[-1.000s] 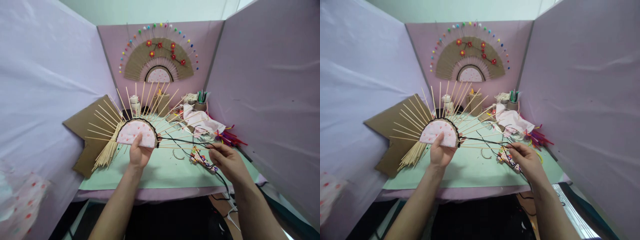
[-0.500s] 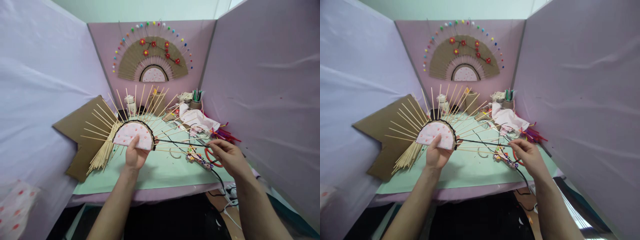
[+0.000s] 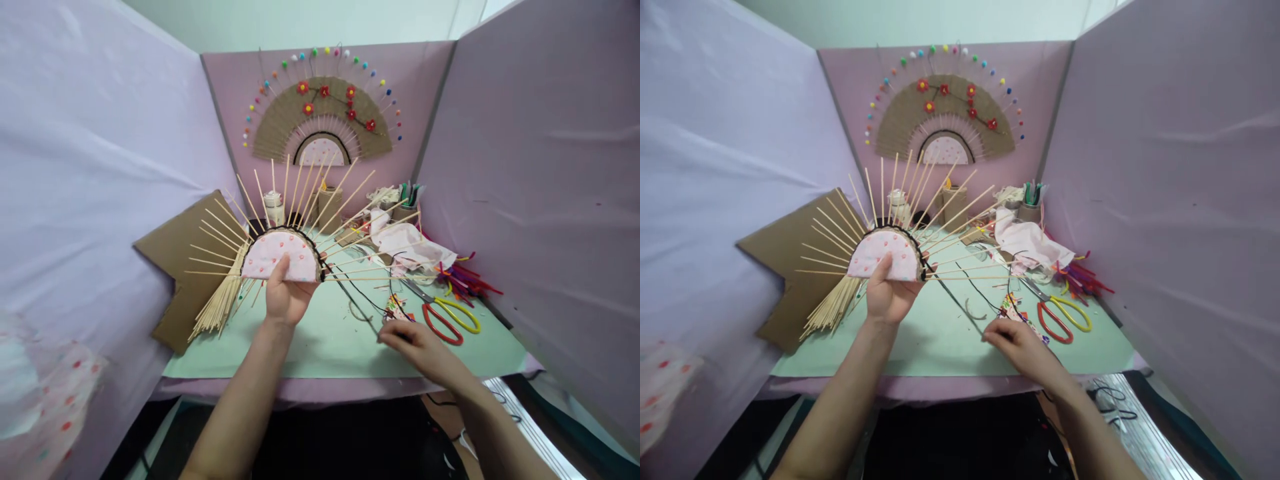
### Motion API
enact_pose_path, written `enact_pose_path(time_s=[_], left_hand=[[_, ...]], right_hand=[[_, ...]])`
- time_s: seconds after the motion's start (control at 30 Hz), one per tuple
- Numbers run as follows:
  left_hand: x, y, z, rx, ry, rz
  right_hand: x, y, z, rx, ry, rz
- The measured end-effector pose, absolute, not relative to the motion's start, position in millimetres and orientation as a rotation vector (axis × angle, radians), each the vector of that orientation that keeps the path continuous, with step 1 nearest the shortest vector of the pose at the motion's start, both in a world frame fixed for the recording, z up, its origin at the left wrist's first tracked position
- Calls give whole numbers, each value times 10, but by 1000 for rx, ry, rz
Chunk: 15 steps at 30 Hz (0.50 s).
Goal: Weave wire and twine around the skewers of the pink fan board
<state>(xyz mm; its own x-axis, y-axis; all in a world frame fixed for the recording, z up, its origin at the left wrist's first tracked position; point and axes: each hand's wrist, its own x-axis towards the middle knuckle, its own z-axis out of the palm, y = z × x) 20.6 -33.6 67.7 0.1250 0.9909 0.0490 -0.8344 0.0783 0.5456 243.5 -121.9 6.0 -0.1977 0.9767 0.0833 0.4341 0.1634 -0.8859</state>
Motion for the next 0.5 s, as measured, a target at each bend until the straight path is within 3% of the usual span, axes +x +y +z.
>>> enact_pose_path(time_s=[0.3, 0.5], left_hand=[[348, -426, 610, 527, 324, 1346], [342, -444, 556, 526, 328, 1314]], right_hand=[[1883, -1276, -8, -1123, -2123, 948], [1983, -1103, 71, -1204, -1729, 841]])
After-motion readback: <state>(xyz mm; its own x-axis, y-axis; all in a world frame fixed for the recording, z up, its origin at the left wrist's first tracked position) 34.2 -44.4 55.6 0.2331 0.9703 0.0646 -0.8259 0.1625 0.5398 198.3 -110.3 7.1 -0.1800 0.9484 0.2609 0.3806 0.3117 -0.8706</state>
